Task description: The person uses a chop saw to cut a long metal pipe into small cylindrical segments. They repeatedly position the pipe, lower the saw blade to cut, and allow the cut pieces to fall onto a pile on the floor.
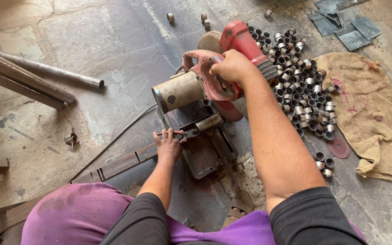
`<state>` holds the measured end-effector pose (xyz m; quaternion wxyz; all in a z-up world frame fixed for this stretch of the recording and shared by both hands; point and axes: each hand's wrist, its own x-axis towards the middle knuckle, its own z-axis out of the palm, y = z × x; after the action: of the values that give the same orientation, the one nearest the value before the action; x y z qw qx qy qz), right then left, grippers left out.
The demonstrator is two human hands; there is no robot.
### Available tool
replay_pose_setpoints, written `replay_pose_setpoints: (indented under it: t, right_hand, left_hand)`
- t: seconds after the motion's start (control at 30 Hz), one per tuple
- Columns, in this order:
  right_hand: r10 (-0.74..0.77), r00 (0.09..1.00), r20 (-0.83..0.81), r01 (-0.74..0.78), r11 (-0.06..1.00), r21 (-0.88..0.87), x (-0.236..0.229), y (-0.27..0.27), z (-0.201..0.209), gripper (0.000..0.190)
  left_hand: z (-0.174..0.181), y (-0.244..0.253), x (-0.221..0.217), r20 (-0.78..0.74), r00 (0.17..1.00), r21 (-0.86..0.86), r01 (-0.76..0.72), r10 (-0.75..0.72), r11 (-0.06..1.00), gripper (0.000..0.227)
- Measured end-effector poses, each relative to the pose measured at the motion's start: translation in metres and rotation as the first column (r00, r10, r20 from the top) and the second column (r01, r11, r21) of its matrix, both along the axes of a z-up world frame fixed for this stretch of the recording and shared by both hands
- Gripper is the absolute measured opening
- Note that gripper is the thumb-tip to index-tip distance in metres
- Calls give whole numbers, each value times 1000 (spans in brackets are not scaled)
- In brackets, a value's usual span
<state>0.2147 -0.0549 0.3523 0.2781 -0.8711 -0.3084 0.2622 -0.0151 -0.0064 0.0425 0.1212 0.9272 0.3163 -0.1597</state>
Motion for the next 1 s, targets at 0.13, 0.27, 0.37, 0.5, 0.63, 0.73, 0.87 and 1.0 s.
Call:
replay_pose_setpoints:
  t: [0.13,0.27,0.37,0.5,0.63,0.73,0.87,1.0]
  right_hand:
    - [0,1000,18,0,1000,-22,0,-1,1,30]
    - [17,1000,1,-17,1000,12,1,-2,1,30]
    - [13,1000,1,-13,1000,11,2,-2,-1,30]
    - [30,1000,7,-30,999,23,3,-3,-2,29]
    - [30,998,-49,-28,999,47,3,-4,-4,25]
    - [48,998,-44,-45,998,52,3,-6,-4,23]
    - [28,999,-32,-27,999,35,3,-6,-5,24]
    - [35,997,-66,-33,999,24,9,-2,-4,27]
  left_hand:
    - [18,2,1,-6,1000,-92,1,-2,996,44]
    - [17,1,4,-19,999,-50,38,-39,998,48]
    - [12,-2,7,123,992,-36,10,-5,999,42]
    - [9,-8,12,74,997,44,21,-24,999,45]
    - [14,-4,18,104,994,-115,-30,42,993,55]
    - [19,2,22,99,993,-194,-50,70,980,60]
    - [26,6,19,179,980,-209,-47,85,977,56]
    - [32,14,9,188,978,-207,-46,85,977,47]
